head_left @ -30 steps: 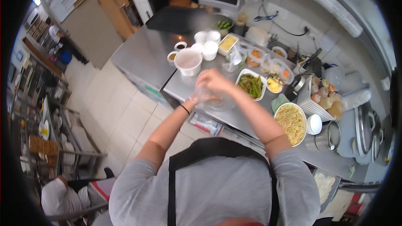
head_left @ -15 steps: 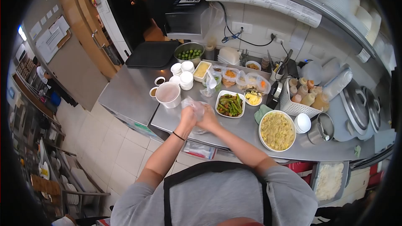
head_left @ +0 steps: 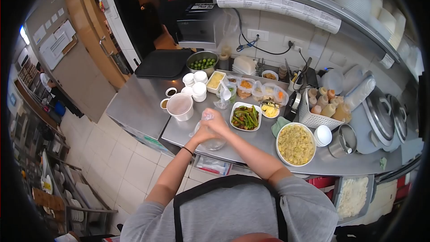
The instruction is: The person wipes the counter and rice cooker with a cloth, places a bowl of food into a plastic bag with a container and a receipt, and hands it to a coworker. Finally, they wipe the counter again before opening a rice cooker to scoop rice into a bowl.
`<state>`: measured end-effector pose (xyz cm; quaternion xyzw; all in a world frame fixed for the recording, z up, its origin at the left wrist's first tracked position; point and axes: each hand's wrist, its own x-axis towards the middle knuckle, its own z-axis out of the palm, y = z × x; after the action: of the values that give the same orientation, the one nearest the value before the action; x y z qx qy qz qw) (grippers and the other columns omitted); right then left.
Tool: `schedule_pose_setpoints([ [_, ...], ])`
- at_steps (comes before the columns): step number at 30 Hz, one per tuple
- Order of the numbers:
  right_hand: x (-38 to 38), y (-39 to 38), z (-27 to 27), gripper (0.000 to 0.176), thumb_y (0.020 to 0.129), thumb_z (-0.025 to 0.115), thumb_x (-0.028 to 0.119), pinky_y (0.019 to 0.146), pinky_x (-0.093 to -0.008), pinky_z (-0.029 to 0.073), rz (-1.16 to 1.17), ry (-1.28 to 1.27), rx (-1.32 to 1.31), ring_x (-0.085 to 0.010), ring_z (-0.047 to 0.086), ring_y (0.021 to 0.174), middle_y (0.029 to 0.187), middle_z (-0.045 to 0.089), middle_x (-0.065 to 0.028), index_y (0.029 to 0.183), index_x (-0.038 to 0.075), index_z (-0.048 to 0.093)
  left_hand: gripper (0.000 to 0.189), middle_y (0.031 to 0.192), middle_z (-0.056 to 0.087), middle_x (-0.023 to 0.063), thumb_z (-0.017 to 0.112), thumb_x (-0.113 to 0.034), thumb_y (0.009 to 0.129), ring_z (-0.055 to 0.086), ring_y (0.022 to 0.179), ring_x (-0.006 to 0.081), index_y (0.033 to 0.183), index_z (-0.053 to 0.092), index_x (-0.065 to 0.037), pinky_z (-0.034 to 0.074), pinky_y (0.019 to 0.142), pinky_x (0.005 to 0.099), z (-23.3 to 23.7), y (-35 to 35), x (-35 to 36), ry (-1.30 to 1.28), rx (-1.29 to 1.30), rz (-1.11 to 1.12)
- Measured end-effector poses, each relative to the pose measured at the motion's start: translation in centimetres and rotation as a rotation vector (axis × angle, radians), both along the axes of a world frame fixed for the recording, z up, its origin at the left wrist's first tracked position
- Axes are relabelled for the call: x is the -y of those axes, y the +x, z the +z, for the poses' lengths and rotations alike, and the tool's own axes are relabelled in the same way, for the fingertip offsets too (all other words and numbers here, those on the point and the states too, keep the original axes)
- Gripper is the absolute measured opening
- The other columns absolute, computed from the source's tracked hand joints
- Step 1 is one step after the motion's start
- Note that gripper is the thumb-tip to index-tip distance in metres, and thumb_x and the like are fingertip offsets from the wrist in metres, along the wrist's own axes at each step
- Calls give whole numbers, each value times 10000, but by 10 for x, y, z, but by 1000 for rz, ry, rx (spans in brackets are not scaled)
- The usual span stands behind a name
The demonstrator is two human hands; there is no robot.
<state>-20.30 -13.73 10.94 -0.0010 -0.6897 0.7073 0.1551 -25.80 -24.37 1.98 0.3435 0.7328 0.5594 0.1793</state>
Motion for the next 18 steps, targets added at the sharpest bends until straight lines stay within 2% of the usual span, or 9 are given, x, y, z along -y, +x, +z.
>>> schedule_pose_setpoints([
  [3,14,-19,-24,156,618,619,27,610,-251,413,87,237,1,-100,497,659,638,519,-23,717,38,500,653,1237,436,154,658,-235,690,425,1140,259,1225,378,12,257,1011,344,-11,-2,-10,-15,-226,11],
  [5,41,-47,-86,156,630,628,81,689,-272,430,-357,482,214,-146,538,722,663,542,-69,744,58,524,540,1249,433,135,594,-200,744,441,1122,254,1206,400,2,251,1016,344,-12,-1,-12,36,-277,54],
  [6,41,-48,-91,156,630,628,81,689,-272,430,-361,479,214,-146,538,722,663,542,-69,744,58,524,411,1216,469,128,540,-164,763,463,1093,259,1131,460,0,273,999,350,-11,-3,-13,50,-475,59],
  [8,34,-34,-84,151,616,625,120,613,-282,426,-94,531,-71,-153,528,634,594,509,-46,695,82,503,290,1168,512,125,488,-127,777,485,1061,265,1036,526,-3,300,974,357,-10,-3,-14,69,-779,70],
  [9,36,3,-15,151,593,618,111,550,-288,409,98,251,-86,-166,520,575,571,509,-46,709,90,523,276,1152,518,127,491,-127,773,485,1058,265,1016,530,-3,305,965,358,-10,-2,-10,26,-781,68],
  [12,47,52,57,170,580,630,103,523,-277,398,435,74,-183,-150,508,551,611,522,-49,728,94,546,234,1104,538,135,498,-124,760,486,1048,267,956,545,-3,322,938,361,-15,-3,0,-131,-750,75],
  [14,47,57,52,233,555,658,97,519,-270,412,509,285,-192,-161,536,569,692,558,-49,769,80,567,208,1072,550,140,503,-122,752,487,1042,268,916,554,-4,333,920,364,-25,-7,-1,-243,-699,106],
  [16,35,42,-4,220,610,639,89,532,-284,441,46,1339,-507,-188,579,617,778,587,-63,815,37,579,184,1041,563,146,508,-120,744,487,1036,269,876,563,-4,344,903,366,-34,-10,-4,-364,-681,140],
  [18,11,25,-33,177,692,559,89,572,-336,474,-40,1570,-198,-227,615,693,813,600,-97,844,0,581,163,1009,576,151,513,-118,736,488,1029,270,837,573,-5,356,885,368,-40,-13,-14,-459,-690,159],
])
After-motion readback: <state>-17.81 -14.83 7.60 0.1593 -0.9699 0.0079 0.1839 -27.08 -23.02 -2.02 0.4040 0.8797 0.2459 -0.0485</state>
